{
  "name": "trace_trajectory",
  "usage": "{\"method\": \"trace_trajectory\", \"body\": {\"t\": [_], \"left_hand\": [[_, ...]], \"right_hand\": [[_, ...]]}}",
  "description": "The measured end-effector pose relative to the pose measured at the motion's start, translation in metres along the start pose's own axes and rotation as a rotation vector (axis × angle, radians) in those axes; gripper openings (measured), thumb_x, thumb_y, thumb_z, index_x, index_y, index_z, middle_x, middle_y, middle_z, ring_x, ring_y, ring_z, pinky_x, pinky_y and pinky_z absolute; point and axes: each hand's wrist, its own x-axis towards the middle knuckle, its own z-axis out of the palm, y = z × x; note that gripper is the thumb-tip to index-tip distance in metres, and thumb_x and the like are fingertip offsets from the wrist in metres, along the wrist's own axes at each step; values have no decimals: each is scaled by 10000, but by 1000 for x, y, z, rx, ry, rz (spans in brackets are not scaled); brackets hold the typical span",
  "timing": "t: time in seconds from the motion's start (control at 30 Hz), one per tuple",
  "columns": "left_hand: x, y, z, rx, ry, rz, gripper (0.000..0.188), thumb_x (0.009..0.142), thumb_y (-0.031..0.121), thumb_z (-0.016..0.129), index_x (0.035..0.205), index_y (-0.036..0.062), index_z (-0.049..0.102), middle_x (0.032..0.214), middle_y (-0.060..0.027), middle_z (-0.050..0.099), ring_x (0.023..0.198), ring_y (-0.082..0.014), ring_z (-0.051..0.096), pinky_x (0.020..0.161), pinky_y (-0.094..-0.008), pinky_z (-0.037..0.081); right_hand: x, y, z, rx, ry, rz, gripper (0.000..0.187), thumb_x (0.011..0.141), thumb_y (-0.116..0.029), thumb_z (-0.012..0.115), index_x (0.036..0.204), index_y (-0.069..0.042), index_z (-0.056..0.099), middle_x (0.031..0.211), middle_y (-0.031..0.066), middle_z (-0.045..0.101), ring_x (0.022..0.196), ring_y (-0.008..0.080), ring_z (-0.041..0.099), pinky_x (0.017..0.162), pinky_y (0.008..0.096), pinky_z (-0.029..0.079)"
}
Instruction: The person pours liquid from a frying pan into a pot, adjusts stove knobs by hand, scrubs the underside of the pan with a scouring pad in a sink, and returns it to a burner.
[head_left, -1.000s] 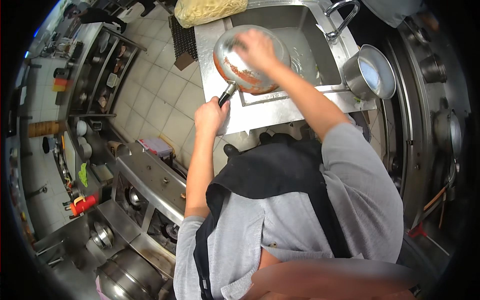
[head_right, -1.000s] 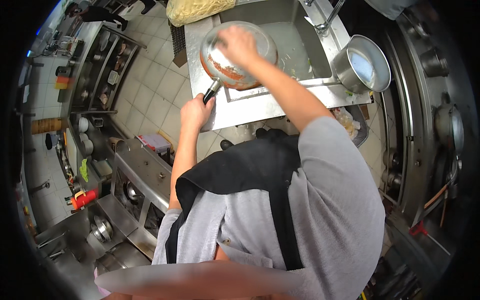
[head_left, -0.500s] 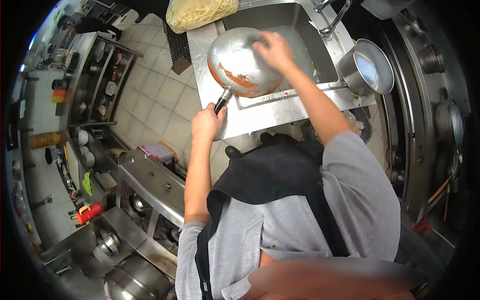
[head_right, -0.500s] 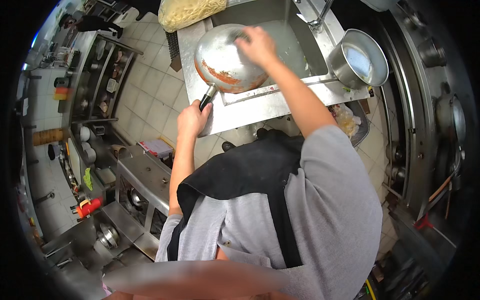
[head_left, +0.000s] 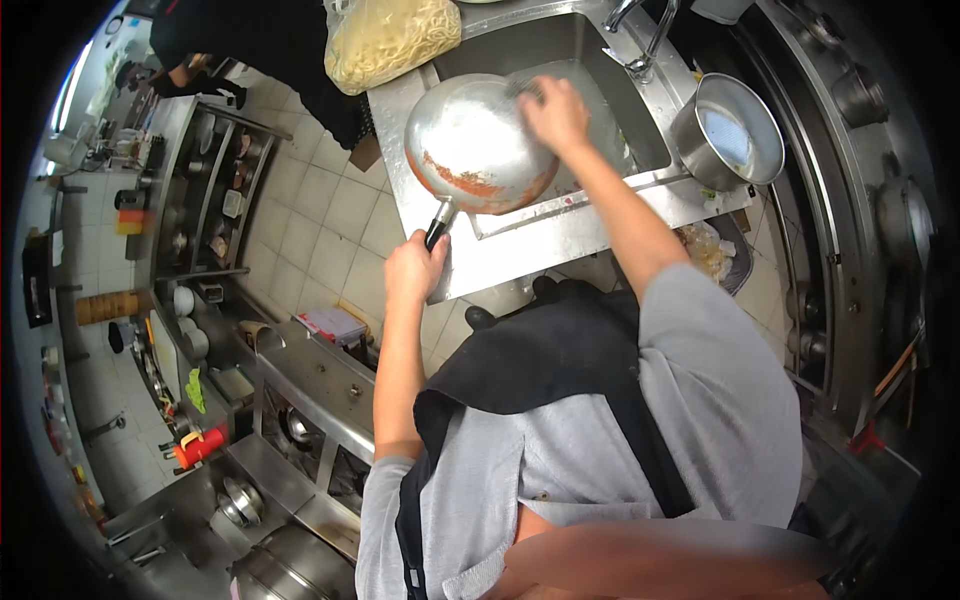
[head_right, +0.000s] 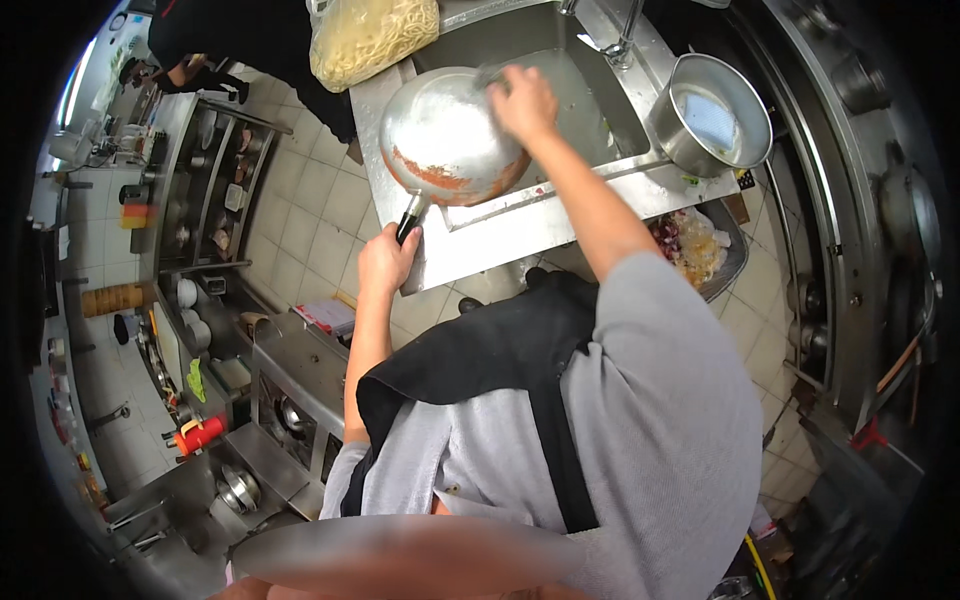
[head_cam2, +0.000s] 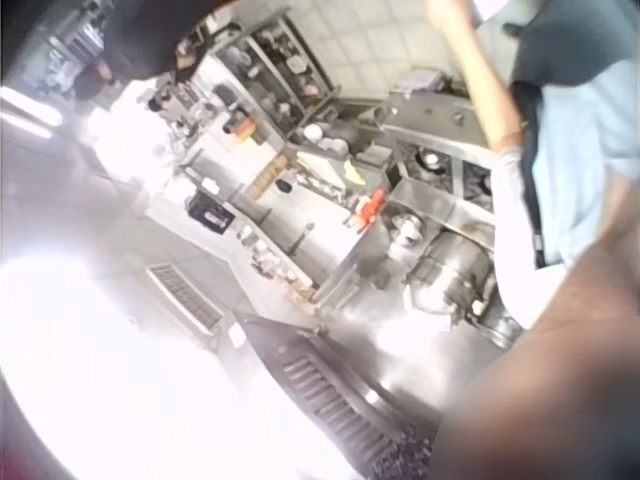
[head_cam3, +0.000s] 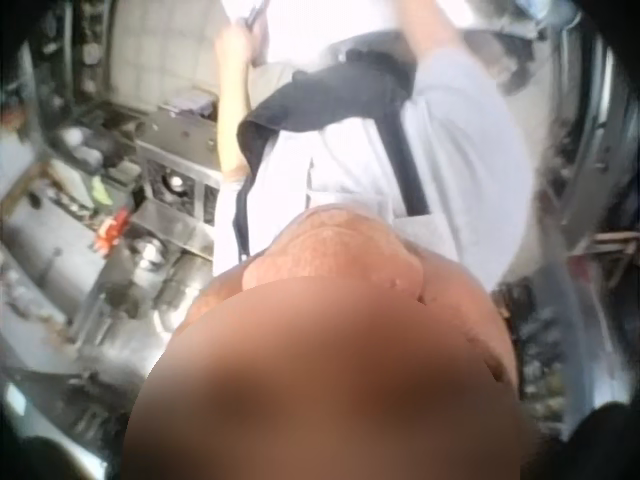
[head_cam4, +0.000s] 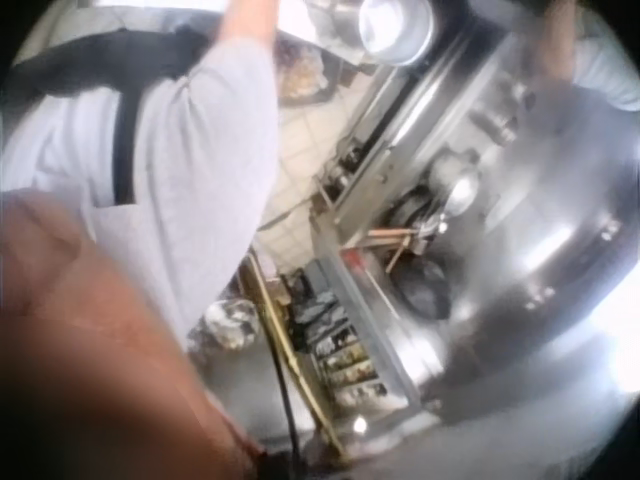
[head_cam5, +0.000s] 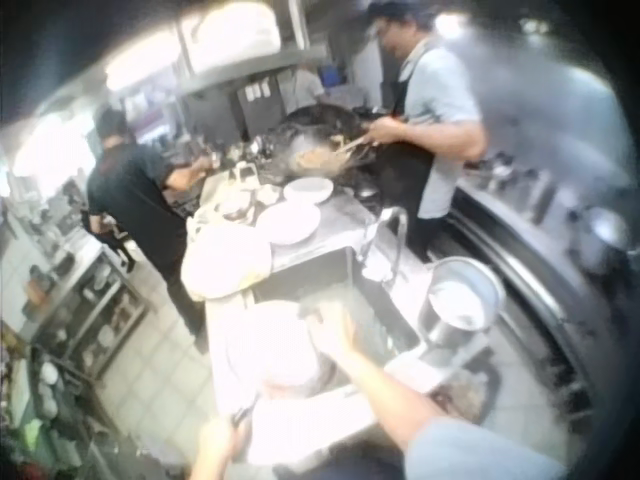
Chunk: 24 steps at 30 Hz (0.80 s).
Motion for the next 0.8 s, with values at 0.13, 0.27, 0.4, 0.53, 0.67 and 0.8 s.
{"method": "trace_trajectory", "body": {"t": [0.13, 0.27, 0.4, 0.53, 0.67, 0.8], "left_hand": [[-8, -6, 4, 6, -14, -7, 449, 937, 478, 602, 990, 35, 656, 861, -255, 706, 864, -439, 683, 785, -525, 529], [1, 10, 3, 39, -38, 10, 464, 943, 485, 588, 1010, 30, 653, 886, -254, 709, 880, -434, 685, 799, -520, 530], [-5, 0, 4, 24, -60, -31, 472, 944, 481, 582, 1018, 22, 663, 910, -254, 713, 899, -432, 686, 818, -514, 531], [-4, 11, -2, 3, -58, -5, 476, 938, 485, 586, 1035, 27, 670, 925, -259, 712, 920, -432, 685, 836, -513, 529], [3, 7, 4, 20, -38, 27, 513, 938, 508, 580, 1042, 12, 657, 904, -273, 699, 902, -448, 671, 808, -519, 516], [-7, -3, 4, 4, -59, -23, 482, 940, 488, 584, 1037, 22, 661, 919, -259, 709, 914, -435, 681, 825, -514, 524]], "right_hand": [[-43, -16, -12, 219, -71, -265, 437, 862, -410, 707, 1212, -150, 672, 1145, 144, 640, 1091, 351, 621, 914, 455, 520], [10, 38, -5, 150, -15, 135, 493, 876, -438, 697, 1250, -120, 656, 1189, 167, 642, 1085, 371, 634, 920, 458, 513], [-78, -2, -25, 194, -68, -94, 523, 874, -439, 694, 1267, -97, 646, 1180, 181, 642, 1086, 386, 626, 946, 458, 502], [-45, 43, -21, 269, -35, 113, 541, 885, -451, 681, 1295, -101, 634, 1209, 179, 642, 1101, 393, 623, 952, 459, 501], [-41, 51, -9, 84, -20, 229, 543, 893, -455, 676, 1284, -80, 633, 1224, 177, 635, 1119, 385, 619, 950, 463, 500], [-97, -6, -30, 226, -108, -157, 486, 889, -428, 685, 1267, -124, 650, 1188, 162, 639, 1120, 370, 611, 945, 470, 500]]}}
